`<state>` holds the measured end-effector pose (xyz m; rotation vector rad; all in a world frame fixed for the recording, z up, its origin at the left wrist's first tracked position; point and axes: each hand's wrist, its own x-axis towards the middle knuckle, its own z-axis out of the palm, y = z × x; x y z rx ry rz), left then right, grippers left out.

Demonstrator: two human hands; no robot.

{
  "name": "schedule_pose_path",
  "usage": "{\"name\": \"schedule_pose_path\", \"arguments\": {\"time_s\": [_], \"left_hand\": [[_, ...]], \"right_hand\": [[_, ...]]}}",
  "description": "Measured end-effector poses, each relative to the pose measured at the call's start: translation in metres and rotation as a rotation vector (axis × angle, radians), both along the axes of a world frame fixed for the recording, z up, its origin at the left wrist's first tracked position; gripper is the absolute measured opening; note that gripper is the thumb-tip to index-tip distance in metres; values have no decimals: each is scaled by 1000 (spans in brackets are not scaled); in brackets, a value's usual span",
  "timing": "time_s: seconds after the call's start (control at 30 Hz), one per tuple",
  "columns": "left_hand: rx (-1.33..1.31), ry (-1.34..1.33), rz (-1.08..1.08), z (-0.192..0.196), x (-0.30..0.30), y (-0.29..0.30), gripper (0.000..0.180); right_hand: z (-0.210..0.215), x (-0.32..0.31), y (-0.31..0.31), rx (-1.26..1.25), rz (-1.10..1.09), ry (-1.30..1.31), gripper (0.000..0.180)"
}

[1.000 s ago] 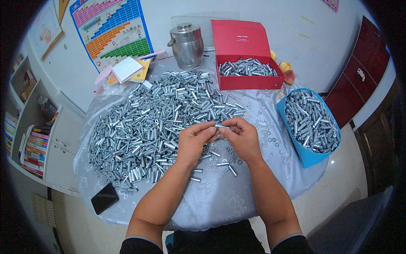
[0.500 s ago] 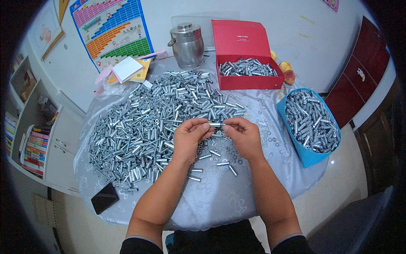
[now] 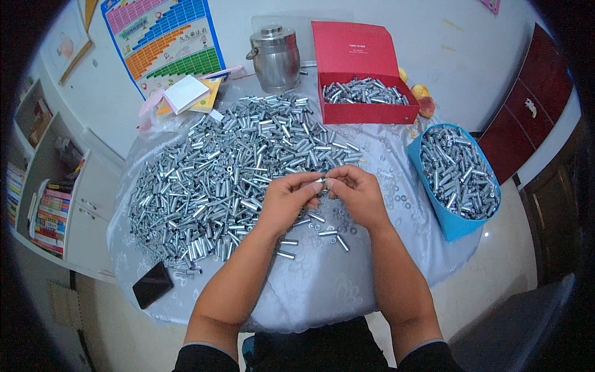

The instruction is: The person sits at a table covered with a large pile of metal bolts and washers. They repeatedly pick up a bolt and a washer, thread the washer onto the bolt, and place the assembled unit into a blue container on the right. The process is repetitive and manual, with no tools used.

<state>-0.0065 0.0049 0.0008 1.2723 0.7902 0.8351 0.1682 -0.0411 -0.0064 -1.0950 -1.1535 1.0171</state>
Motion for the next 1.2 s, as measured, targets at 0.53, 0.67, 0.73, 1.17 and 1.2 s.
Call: {"name": "schedule_pose_path", "arguments": {"time_s": [0.53,0.67,0.73,1.17,1.2], "left_hand": [[24,26,270,-8,-7,14,17],[18,14,286,-11,-8,15,17],[4,6,275,-10,-8,15,17],[-58,35,120,-9,-5,12,15],[-85,40,115,-6,-5,10,15]], "right_hand": [[-6,9,-2,135,38,-966,9],[-12,8,1,234,24,-1016,8],[-11,8,2,257,38,-1028,7],[4,19,-10,114,313,-1071,14],[6,17,-10,97,312,-1091,14]]}}
